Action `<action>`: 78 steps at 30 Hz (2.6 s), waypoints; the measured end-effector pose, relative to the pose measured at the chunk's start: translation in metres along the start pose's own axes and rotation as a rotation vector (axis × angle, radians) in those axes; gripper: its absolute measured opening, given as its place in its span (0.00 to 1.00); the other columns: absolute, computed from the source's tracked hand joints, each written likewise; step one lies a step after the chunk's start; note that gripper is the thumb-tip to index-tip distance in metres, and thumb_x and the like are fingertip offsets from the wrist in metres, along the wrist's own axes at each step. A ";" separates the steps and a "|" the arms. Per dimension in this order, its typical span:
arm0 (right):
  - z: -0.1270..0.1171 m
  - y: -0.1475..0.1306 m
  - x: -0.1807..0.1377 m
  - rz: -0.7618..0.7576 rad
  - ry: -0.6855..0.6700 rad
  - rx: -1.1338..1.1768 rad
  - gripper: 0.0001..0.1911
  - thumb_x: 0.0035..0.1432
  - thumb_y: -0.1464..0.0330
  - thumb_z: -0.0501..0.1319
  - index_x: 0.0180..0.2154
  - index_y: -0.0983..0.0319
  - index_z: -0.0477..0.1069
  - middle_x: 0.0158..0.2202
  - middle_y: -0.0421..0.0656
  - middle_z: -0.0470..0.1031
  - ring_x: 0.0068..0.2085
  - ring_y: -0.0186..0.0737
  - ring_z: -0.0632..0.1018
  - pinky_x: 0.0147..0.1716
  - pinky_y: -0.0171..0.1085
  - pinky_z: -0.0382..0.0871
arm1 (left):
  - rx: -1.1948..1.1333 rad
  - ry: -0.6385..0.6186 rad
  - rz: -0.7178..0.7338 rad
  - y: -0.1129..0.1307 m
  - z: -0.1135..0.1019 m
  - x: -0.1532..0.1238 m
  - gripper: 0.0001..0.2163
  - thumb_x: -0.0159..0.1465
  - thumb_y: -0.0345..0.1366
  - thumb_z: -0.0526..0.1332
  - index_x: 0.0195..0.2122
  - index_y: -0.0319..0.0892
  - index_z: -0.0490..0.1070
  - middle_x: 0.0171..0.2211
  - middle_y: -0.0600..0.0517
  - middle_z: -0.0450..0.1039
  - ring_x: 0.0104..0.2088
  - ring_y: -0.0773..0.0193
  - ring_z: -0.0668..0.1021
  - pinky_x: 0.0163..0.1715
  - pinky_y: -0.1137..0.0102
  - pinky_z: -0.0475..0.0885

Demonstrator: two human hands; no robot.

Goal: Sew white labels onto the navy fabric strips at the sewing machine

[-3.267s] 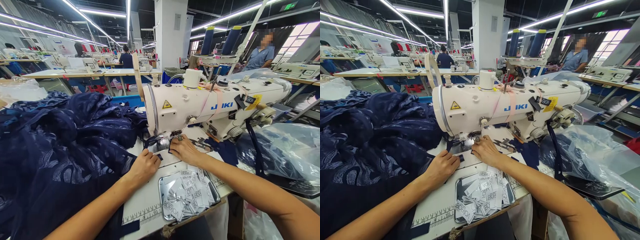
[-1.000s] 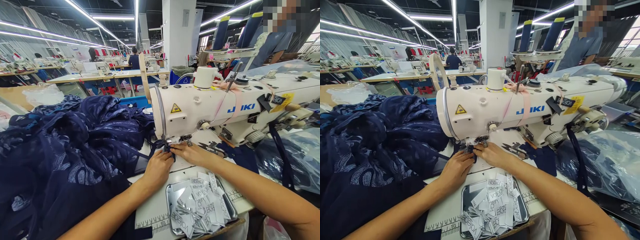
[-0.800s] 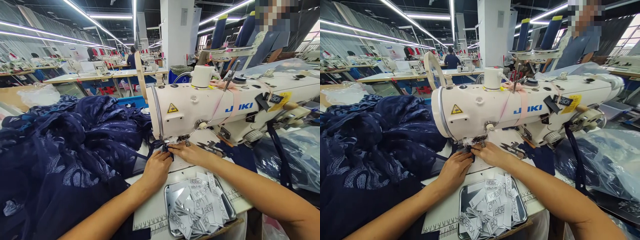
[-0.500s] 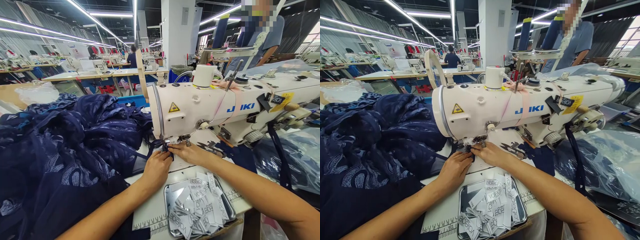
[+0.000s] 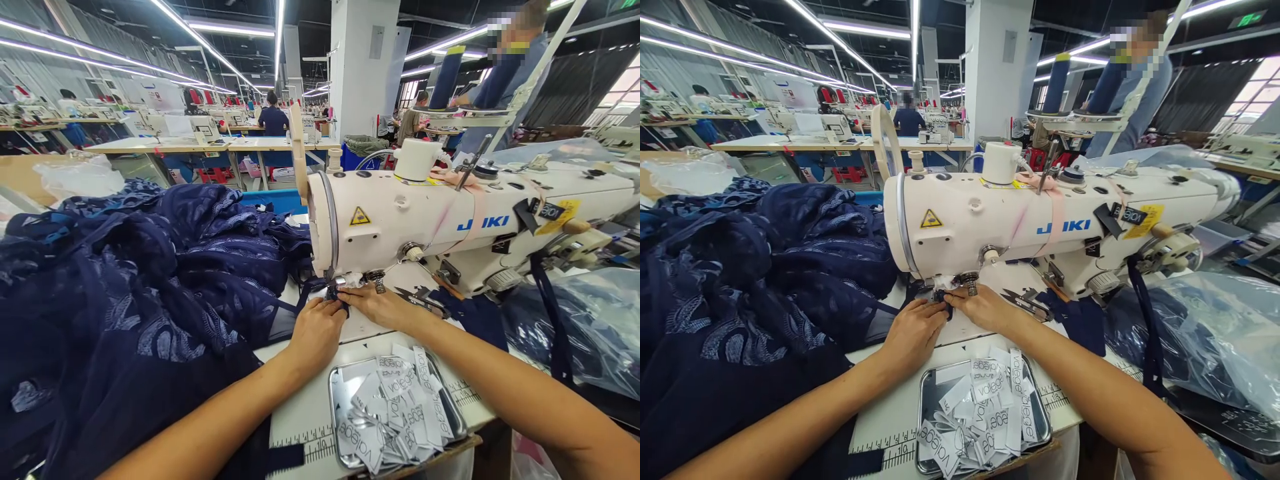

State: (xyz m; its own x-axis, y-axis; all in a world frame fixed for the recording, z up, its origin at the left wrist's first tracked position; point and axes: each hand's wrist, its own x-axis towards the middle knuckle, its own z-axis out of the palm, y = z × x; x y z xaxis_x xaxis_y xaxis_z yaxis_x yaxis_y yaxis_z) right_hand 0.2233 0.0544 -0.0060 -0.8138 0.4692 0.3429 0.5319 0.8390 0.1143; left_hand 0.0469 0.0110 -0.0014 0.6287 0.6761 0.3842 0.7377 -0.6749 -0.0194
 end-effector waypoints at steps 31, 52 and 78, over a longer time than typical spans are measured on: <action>-0.009 -0.015 -0.004 0.116 -0.010 0.165 0.16 0.57 0.66 0.56 0.46 0.65 0.70 0.42 0.49 0.70 0.38 0.41 0.72 0.37 0.41 0.66 | 0.212 -0.048 -0.111 -0.047 -0.028 -0.021 0.12 0.56 0.22 0.50 0.35 0.40 0.71 0.33 0.49 0.75 0.33 0.59 0.75 0.37 0.62 0.66; 0.010 -0.010 -0.005 0.256 0.114 0.438 0.12 0.56 0.72 0.56 0.42 0.60 0.73 0.41 0.44 0.71 0.43 0.39 0.71 0.44 0.42 0.66 | 0.115 0.040 0.152 -0.036 0.000 -0.004 0.08 0.62 0.29 0.53 0.33 0.41 0.72 0.27 0.51 0.70 0.30 0.63 0.69 0.34 0.65 0.61; -0.008 -0.012 -0.003 -0.071 0.035 -0.015 0.14 0.62 0.75 0.46 0.40 0.65 0.70 0.35 0.47 0.70 0.36 0.40 0.70 0.34 0.38 0.68 | 0.223 -0.039 0.190 -0.032 -0.016 -0.006 0.09 0.62 0.26 0.50 0.32 0.39 0.70 0.29 0.49 0.69 0.31 0.61 0.69 0.35 0.64 0.62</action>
State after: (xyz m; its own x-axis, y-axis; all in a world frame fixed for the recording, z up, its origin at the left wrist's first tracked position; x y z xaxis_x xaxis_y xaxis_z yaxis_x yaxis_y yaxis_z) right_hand 0.2211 0.0412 -0.0012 -0.8411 0.3985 0.3658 0.4767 0.8656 0.1532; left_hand 0.0158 0.0237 0.0119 0.7665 0.5579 0.3182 0.6391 -0.7118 -0.2913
